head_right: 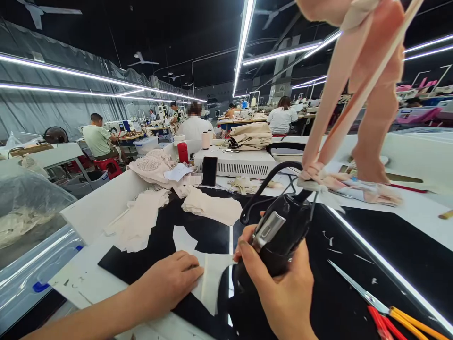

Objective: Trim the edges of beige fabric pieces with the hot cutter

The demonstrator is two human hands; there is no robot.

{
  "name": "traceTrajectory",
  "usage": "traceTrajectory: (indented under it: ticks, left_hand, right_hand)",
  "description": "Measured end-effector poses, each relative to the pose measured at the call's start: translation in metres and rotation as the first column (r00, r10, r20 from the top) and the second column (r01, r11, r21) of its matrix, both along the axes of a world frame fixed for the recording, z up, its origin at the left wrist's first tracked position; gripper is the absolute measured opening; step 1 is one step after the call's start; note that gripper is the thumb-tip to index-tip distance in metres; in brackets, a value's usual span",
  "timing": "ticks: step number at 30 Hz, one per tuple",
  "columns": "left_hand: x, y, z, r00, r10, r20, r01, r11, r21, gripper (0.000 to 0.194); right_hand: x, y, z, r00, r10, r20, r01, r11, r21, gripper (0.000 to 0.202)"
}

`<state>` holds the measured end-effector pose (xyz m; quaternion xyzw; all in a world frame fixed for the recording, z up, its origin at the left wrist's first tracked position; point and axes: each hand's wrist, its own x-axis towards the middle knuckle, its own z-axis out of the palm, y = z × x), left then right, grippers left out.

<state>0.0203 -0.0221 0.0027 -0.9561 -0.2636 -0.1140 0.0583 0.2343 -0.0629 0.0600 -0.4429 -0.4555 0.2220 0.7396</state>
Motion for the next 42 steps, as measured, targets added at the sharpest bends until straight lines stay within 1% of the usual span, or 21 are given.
traceTrajectory:
  ticks: [2, 4, 6, 7, 9, 10, 12, 14, 16, 19, 22, 26, 29, 38, 42]
  left_hand:
    - [0.011, -0.011, 0.002, 0.997, 0.051, -0.051, -0.051, 0.999, 0.007, 0.005]
    - [0.02, -0.019, 0.003, 0.994, 0.085, -0.067, -0.088, 0.995, -0.038, 0.018]
    - [0.024, -0.025, 0.006, 0.994, 0.09, -0.058, -0.098, 0.984, -0.15, 0.027]
    - [0.025, -0.028, 0.009, 0.995, 0.089, -0.051, -0.098, 0.972, -0.214, 0.027]
    - [0.023, -0.032, 0.016, 0.995, 0.093, -0.037, -0.1, 0.946, -0.309, 0.022]
    - [0.021, -0.034, 0.02, 0.995, 0.1, -0.026, -0.103, 0.939, -0.328, 0.017]
    - [0.016, -0.033, 0.026, 0.995, 0.097, 0.009, -0.09, 0.949, -0.301, 0.01]
    - [0.011, -0.027, 0.027, 0.997, 0.056, 0.051, -0.042, 0.972, -0.232, 0.011]
    - [0.008, -0.019, 0.023, 0.994, -0.014, 0.111, 0.034, 0.983, -0.18, 0.017]
    - [0.004, -0.006, 0.012, 0.974, -0.128, 0.189, 0.155, 0.978, -0.14, 0.023]
    - [0.001, 0.001, 0.004, 0.961, -0.199, 0.19, 0.222, 0.969, -0.112, 0.026]
    - [-0.003, 0.001, 0.001, 0.961, -0.221, 0.167, 0.234, 0.97, -0.062, 0.028]
    - [-0.005, -0.002, 0.001, 0.96, -0.223, 0.17, 0.234, 0.971, -0.05, 0.029]
    - [-0.006, -0.003, 0.002, 0.96, -0.233, 0.155, 0.239, 0.971, -0.023, 0.032]
    - [-0.007, -0.002, 0.002, 0.955, -0.242, 0.172, 0.247, 0.969, -0.008, 0.032]
  right_hand:
    - [0.001, 0.001, 0.0, 1.0, 0.005, 0.001, -0.005, 1.0, 0.011, 0.051]
    - [0.002, 0.002, 0.001, 1.0, 0.013, -0.001, -0.013, 0.999, 0.037, 0.049]
    - [0.002, 0.003, 0.001, 1.0, 0.023, -0.003, -0.023, 0.998, 0.063, 0.047]
    - [0.001, 0.003, 0.002, 1.0, 0.03, -0.004, -0.03, 0.997, 0.074, 0.046]
    - [0.0, 0.002, 0.001, 0.999, 0.05, -0.009, -0.05, 0.996, 0.073, 0.045]
    - [-0.001, 0.001, 0.001, 0.998, 0.06, -0.014, -0.059, 0.996, 0.069, 0.044]
    - [-0.003, 0.0, 0.001, 0.997, 0.074, -0.031, -0.072, 0.995, 0.076, 0.042]
    - [-0.005, -0.002, 0.001, 0.994, 0.097, -0.046, -0.092, 0.991, 0.095, 0.042]
    - [-0.006, -0.004, 0.002, 0.991, 0.117, -0.057, -0.11, 0.987, 0.115, 0.041]
    - [-0.007, -0.009, 0.004, 0.989, 0.129, -0.07, -0.12, 0.985, 0.124, 0.039]
    - [-0.008, -0.014, 0.005, 0.988, 0.134, -0.077, -0.124, 0.985, 0.123, 0.04]
    - [-0.006, -0.021, 0.007, 0.991, 0.107, -0.085, -0.096, 0.988, 0.124, 0.046]
    - [-0.004, -0.025, 0.008, 0.992, 0.085, -0.088, -0.075, 0.991, 0.115, 0.045]
    - [-0.01, -0.031, 0.007, 0.989, 0.109, -0.103, -0.096, 0.988, 0.125, 0.046]
    - [-0.01, -0.03, 0.005, 0.99, 0.094, -0.104, -0.081, 0.989, 0.124, 0.045]
